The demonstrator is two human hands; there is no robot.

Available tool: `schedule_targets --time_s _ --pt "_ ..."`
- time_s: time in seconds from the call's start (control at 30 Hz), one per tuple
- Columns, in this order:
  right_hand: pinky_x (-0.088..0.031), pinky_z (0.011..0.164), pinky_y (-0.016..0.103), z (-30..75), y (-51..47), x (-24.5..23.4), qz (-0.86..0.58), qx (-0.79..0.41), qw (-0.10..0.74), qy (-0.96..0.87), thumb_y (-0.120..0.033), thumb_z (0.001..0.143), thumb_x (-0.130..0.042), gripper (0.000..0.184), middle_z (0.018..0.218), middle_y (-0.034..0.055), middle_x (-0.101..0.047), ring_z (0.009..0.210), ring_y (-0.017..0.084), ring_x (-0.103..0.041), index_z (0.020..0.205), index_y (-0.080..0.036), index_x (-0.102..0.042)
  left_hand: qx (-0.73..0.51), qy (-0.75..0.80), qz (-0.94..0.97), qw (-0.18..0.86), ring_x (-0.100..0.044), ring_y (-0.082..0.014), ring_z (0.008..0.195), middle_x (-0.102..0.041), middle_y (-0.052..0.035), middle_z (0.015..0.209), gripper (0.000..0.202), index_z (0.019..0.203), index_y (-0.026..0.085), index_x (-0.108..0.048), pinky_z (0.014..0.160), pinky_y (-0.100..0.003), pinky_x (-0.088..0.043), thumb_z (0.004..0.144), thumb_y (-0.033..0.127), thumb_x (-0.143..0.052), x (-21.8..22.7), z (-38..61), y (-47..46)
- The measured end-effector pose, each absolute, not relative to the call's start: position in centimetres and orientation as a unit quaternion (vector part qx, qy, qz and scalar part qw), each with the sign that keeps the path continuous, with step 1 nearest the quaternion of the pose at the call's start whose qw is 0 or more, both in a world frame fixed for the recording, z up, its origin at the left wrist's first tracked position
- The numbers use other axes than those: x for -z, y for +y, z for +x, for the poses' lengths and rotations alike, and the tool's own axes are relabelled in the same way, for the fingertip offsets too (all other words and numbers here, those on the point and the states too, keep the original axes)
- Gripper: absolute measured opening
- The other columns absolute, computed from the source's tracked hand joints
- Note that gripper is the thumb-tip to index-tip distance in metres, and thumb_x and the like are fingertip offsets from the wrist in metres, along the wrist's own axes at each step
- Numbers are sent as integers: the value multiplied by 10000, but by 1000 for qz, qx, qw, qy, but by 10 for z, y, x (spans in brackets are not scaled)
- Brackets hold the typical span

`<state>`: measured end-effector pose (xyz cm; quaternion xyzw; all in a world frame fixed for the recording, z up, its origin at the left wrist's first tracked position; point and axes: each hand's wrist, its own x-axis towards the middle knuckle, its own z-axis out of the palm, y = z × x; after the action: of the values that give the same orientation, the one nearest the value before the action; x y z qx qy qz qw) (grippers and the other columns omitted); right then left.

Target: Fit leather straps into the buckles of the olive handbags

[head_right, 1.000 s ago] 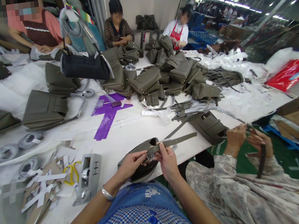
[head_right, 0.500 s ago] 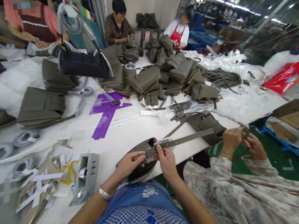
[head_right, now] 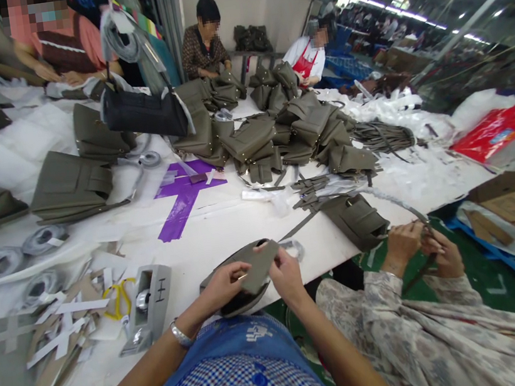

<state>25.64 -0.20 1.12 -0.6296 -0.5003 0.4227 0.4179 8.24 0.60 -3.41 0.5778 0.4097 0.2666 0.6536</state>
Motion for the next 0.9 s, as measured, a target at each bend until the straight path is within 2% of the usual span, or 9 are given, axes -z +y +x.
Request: schedule_targets --time_s 0.1,0.2,0.4,0.5,0.57,0.6,0.67,0.77,0.9 --pt "-410 470 205 270 16 -30 -579 -513 466 -430 -308 724 -674 225 922 16 -696 542 96 -492 930 -217 -678 -263 359 638 628 -635 -226 978 -689 -72 1098 470 1176 210 -631 872 -334 -482 737 362 -706 24 69 5" --pt "-310 392 181 286 29 -47 -515 -610 486 -355 -326 687 -725 277 849 1 -655 466 59 -374 933 -222 -652 -278 363 653 604 -597 -236 1051 -657 -69 1150 475 1170 232 -649 936 -354 -454 715 342 -734 20 56 4" --pt "-397 470 177 311 42 -61 -484 -529 586 -377 -451 729 -731 238 803 -19 -589 524 63 -423 831 -246 -666 -341 427 531 648 -640 -215 967 -692 -85 1058 360 1052 169 -675 899 -339 -489 719 291 -732 29 48 -3" --pt "-485 673 229 314 41 -68 -487 -484 597 -414 -557 774 -652 317 713 -8 -577 689 120 -548 827 -246 -680 -380 439 481 657 -658 -205 914 -710 -75 985 343 990 147 -657 877 -331 -503 683 261 -758 35 49 -6" --pt "-489 765 300 313 36 -75 -493 -498 554 -449 -632 804 -558 411 615 0 -552 756 170 -579 763 -241 -675 -392 444 475 651 -659 -203 905 -712 -73 975 326 969 147 -662 868 -324 -504 677 250 -761 40 49 -8" --pt "-485 752 315 312 33 -78 -503 -514 504 -478 -636 821 -527 444 567 1 -534 726 178 -576 700 -231 -662 -394 449 477 644 -658 -203 901 -712 -71 970 318 963 149 -669 862 -321 -503 675 247 -761 42 49 -9" --pt "-449 628 288 309 26 -86 -531 -539 352 -551 -584 844 -533 465 508 -6 -508 592 153 -522 588 -207 -625 -397 465 486 625 -655 -205 890 -715 -68 959 310 960 156 -683 848 -315 -502 675 250 -761 44 50 -11" --pt "-292 471 245 303 20 -89 -551 -518 153 -637 -501 840 -575 428 480 -28 -482 472 105 -395 558 -182 -623 -398 478 498 604 -651 -209 881 -718 -62 957 310 970 167 -693 836 -311 -497 686 274 -753 46 50 -13" --pt "-250 466 237 295 19 -79 -551 -474 103 -679 -477 850 -538 436 475 -27 -495 478 104 -398 544 -177 -623 -386 482 528 582 -639 -203 851 -720 -52 937 338 987 178 -701 797 -293 -487 681 307 -762 43 52 -14"
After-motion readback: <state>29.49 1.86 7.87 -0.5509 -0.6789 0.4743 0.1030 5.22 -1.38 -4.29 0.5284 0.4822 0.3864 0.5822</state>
